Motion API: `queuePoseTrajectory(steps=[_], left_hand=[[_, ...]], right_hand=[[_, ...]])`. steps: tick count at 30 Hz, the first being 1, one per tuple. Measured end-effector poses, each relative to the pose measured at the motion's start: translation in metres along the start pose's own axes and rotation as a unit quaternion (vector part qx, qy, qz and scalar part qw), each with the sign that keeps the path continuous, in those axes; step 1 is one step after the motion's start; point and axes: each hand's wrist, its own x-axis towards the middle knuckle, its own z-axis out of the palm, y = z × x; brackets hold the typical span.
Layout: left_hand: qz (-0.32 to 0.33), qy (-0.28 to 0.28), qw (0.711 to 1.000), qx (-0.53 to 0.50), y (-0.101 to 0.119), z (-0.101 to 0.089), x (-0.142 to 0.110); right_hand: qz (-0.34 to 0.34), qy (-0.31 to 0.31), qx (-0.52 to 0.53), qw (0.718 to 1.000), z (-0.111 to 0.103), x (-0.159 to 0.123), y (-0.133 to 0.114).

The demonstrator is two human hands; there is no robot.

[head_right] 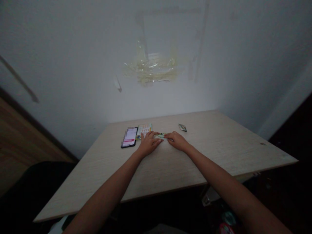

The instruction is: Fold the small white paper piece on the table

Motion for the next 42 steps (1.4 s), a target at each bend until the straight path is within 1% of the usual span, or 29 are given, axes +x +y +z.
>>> queuePoseTrajectory(steps=[6,13,17,20,23,26,29,33,37,42], left_hand=[[-0.004,-0.017,1.0,-0.024,-0.005,0.004,0.003],[-0.01,-0.012,1.0,-0.018,-0.004,0.005,0.004],[-0.016,-0.004,1.0,0.003,-0.002,0.004,0.003],[-0.027,-0.003,1.0,0.004,-0.002,0.003,0.003],[-0.037,-0.004,0.999,-0.005,-0.003,0.002,0.003],[-0.039,-0.009,0.999,-0.016,-0.004,0.002,0.004],[-0.042,-0.017,0.998,-0.033,-0.004,0.002,0.004],[-0.042,-0.025,0.998,-0.044,-0.004,0.002,0.004],[-0.042,-0.02,0.999,-0.02,-0.004,0.001,0.004],[-0.037,-0.009,0.999,0.004,-0.002,-0.001,0.002]], right_hand=[[0.023,0.032,0.012,0.999,0.002,-0.003,0.007],[0.014,0.05,-0.021,0.998,0.005,-0.006,0.009],[-0.008,0.031,-0.021,0.999,0.001,-0.007,0.002],[-0.018,0.025,0.006,0.999,-0.003,-0.007,-0.004],[-0.007,0.014,0.036,0.999,-0.005,-0.006,-0.006],[0.007,0.016,0.05,0.999,-0.006,-0.005,-0.005],[-0.009,0.023,0.042,0.999,-0.004,-0.004,-0.002],[-0.036,0.003,0.019,0.999,0.001,-0.003,0.001],[-0.039,-0.005,0.006,0.999,0.002,-0.003,0.001],[-0.04,-0.003,0.003,0.999,-0.003,-0.003,-0.002]])
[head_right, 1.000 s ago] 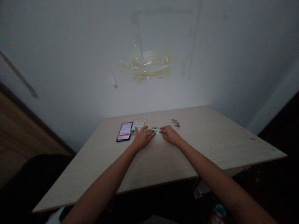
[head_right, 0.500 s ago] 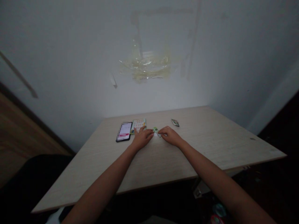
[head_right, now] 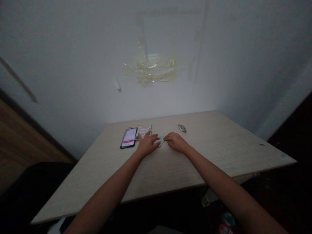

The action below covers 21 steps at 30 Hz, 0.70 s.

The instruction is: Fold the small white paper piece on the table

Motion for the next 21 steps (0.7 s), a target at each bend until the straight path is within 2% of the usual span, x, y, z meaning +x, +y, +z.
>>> queuePoseTrajectory(steps=[8,16,21], left_hand=[[0.0,-0.034,0.999,0.016,-0.004,0.001,0.001],[0.009,0.01,1.0,0.0,-0.003,-0.002,0.0],[0.045,-0.013,0.999,-0.016,-0.001,-0.008,0.001]], right_hand=[[0.009,0.007,-0.004,1.0,-0.001,-0.001,-0.001],[0.001,-0.021,-0.02,1.0,-0.005,0.001,0.0],[-0.005,-0.022,-0.043,0.999,-0.006,0.002,-0.003]])
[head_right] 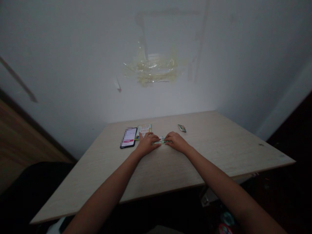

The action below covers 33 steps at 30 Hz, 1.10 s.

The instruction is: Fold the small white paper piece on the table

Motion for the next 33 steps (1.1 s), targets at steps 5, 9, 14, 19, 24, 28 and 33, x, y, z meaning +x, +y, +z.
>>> queuePoseTrajectory(steps=[5,9,14,19,24,28,33], left_hand=[[0.003,-0.006,1.0,-0.003,0.0009,-0.001,0.0011],[0.019,-0.004,1.0,0.015,0.0023,-0.0022,0.0023],[0.033,-0.015,0.999,0.032,0.0041,-0.002,0.0047],[0.032,-0.006,0.999,0.017,0.0027,0.0008,0.005],[0.022,0.011,1.0,-0.005,0.0028,0.0009,0.004],[0.015,0.01,1.0,-0.005,0.0047,-0.0002,0.0044],[0.005,0.007,1.0,0.004,0.0053,0.0002,0.0054]], right_hand=[[-0.031,-0.001,-0.043,0.999,-0.0026,0.0014,-0.0036],[-0.052,-0.001,-0.074,0.996,-0.0044,0.0033,-0.006],[-0.057,0.01,-0.064,0.996,-0.0029,0.0042,-0.0055],[-0.065,0.014,-0.07,0.995,0.0002,0.0038,-0.0023],[-0.068,0.007,-0.083,0.994,-0.0007,0.0045,-0.0023],[-0.058,0.009,-0.068,0.996,-0.0027,0.0054,-0.0047],[-0.048,0.002,-0.067,0.997,-0.0043,0.0055,-0.0066]])
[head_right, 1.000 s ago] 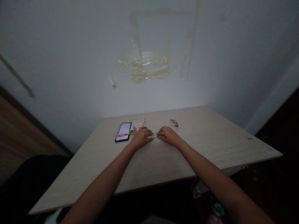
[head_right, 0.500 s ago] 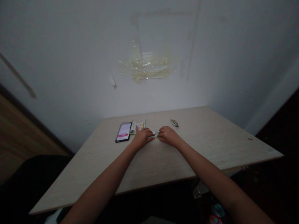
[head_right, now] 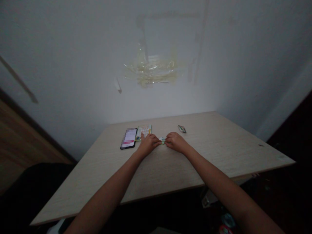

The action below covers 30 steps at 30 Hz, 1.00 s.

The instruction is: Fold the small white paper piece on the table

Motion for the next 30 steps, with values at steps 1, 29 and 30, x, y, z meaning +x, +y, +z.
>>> queuePoseTrajectory(steps=[1,29,30], left_hand=[[0.001,0.002,1.0,0.0,0.0,0.0,0.0],[-0.077,0.034,0.995,-0.059,0.003,0.0,0.003],[-0.086,0.034,0.994,-0.063,0.003,0.0,0.004]], right_hand=[[0.005,-0.003,-0.004,1.0,0.0,0.0,0.0],[0.139,0.015,0.048,0.989,0.014,0.006,0.001],[0.15,0.019,0.049,0.987,0.015,0.007,0.001]])
